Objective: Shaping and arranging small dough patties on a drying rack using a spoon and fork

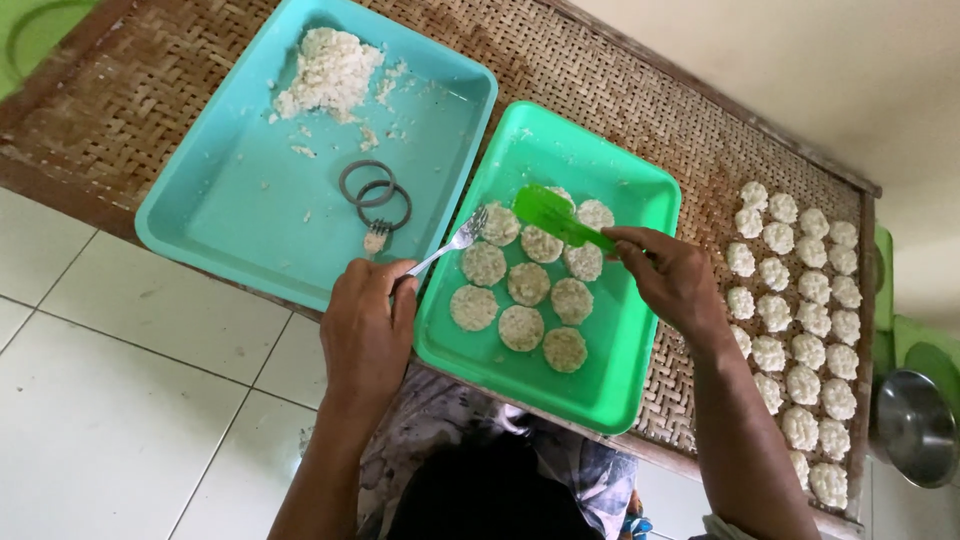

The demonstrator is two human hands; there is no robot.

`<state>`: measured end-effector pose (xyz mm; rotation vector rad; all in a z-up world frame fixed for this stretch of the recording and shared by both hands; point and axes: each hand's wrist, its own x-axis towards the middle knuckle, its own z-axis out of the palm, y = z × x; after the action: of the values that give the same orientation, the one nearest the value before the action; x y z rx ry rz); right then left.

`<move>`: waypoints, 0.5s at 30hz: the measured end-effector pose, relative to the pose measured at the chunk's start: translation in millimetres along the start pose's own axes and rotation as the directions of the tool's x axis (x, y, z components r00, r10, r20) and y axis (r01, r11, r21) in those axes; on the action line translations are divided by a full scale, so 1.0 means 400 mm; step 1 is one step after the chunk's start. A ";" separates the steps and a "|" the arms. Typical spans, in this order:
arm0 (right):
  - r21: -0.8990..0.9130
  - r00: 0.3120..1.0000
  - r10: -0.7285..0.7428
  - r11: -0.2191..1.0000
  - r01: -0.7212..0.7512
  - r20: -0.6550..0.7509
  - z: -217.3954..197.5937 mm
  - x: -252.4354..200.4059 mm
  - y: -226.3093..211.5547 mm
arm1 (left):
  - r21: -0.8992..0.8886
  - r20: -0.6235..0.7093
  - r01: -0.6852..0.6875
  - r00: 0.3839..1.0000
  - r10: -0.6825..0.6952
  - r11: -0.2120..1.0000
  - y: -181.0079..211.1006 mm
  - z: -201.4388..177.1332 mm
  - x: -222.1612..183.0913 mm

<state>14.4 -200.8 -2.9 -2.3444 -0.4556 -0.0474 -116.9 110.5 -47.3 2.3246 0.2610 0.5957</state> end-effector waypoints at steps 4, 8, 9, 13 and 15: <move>-0.103 0.999 -0.024 0.994 0.028 0.044 0.026 0.000 0.006 | 0.017 -0.007 -0.004 1.000 0.004 1.000 -0.004 0.016 -0.001; -0.173 1.000 -0.006 0.985 0.006 0.000 0.001 0.011 -0.017 | 0.027 -0.005 0.012 1.000 -0.012 1.000 0.003 -0.001 0.003; -0.173 0.999 0.021 0.985 -0.026 -0.031 -0.007 0.009 -0.019 | 0.024 0.003 0.010 1.000 -0.010 1.000 0.007 -0.008 0.004; -0.228 0.998 0.009 0.974 0.006 0.067 -0.012 0.013 -0.001 | 0.010 0.055 0.042 0.998 -0.042 0.999 0.000 -0.005 0.002; -0.184 0.995 0.068 0.982 -0.053 0.079 -0.038 0.001 0.005 | 0.011 0.047 0.058 0.997 -0.058 0.998 -0.002 -0.015 -0.005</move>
<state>17.0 -212.1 6.9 -2.5460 -0.4368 0.0418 -121.6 113.7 -44.7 2.3292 0.3089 0.5115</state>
